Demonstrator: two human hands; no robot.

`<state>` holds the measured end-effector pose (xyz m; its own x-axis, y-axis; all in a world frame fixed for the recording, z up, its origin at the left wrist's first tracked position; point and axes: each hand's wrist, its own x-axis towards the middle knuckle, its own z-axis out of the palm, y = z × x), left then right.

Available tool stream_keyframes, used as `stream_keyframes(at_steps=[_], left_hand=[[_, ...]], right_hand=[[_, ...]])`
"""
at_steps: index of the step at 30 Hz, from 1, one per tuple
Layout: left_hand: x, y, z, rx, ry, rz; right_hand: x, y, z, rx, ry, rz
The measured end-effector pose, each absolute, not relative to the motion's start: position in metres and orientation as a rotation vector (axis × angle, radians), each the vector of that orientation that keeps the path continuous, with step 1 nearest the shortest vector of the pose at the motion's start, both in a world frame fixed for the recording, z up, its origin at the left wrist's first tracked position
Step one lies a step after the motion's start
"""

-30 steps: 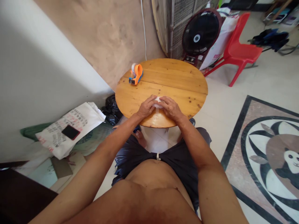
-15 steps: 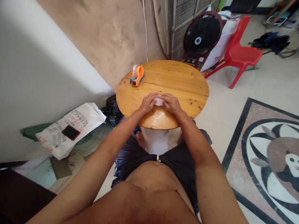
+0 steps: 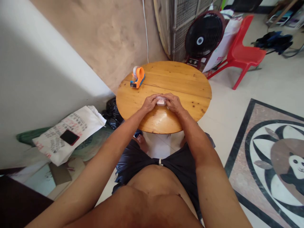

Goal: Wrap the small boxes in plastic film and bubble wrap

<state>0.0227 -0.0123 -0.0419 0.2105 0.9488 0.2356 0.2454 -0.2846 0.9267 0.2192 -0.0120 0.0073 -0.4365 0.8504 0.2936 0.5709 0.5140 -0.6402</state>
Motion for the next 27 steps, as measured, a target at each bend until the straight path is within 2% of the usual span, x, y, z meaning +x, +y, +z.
stream_keyframes(at_steps=[14, 27], left_hand=[[0.011, -0.014, -0.054, 1.664, 0.875, 1.061], [0.012, -0.018, -0.047, 1.623, 0.904, 1.052]], right_hand=[[0.223, -0.016, 0.007, -1.115, -2.371, 0.358], [0.228, -0.019, 0.035, -1.083, -2.813, -0.171]])
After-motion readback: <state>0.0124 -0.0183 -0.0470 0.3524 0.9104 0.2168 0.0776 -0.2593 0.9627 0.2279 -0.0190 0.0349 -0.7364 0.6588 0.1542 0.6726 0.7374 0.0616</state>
